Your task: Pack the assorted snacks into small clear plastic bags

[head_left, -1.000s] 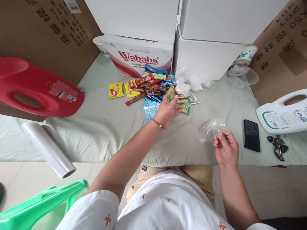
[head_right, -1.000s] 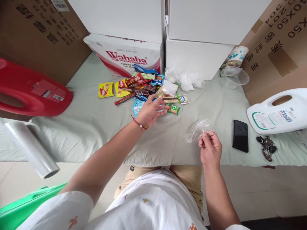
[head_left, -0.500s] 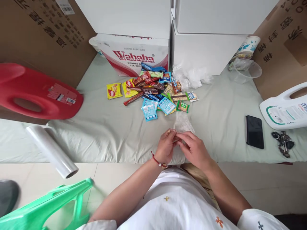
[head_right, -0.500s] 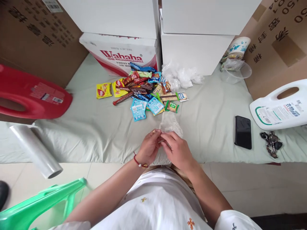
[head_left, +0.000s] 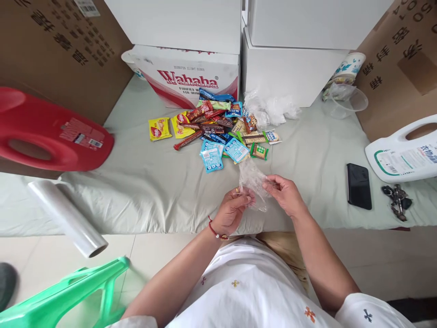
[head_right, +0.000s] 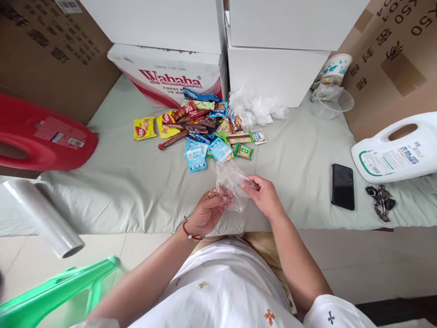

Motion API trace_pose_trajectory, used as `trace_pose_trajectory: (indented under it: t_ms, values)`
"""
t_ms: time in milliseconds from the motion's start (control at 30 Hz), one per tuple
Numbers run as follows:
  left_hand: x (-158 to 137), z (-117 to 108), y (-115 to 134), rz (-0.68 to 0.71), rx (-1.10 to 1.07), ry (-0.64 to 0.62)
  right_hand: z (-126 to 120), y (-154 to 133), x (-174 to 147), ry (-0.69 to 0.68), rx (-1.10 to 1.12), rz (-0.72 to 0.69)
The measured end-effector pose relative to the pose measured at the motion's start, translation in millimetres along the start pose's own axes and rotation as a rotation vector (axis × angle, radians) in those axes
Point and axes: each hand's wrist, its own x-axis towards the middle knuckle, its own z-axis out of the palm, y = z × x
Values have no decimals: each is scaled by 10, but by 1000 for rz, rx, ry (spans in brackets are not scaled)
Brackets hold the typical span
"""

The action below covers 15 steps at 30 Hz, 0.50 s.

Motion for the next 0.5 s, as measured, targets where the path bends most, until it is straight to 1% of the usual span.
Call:
trace_pose_trajectory:
  t_ms: [67,133,233,300,367,400,433,500]
  values:
    - [12,-53,32,12,-27,50,34,-45,-4,13,59,0]
    - [38,-132,73,30,-69,125,7,-94,-11,93,162,42]
    - [83,-278,160,82,-118,203,-136,-134,-28,213,327,101]
    - [107,-371,225,118,-97,239,-278,-99,-48,260,357,110]
    - [125,-443,277,136,-59,270,-444,-11,-69,276,262,119]
    - [133,-469,293,142,-37,290,-530,41,-77,285,152,116]
    - [141,-488,301,153,-10,314,-611,87,-83,311,3,100]
    - [155,-505,289,206,72,375,-732,132,-92,435,-349,3]
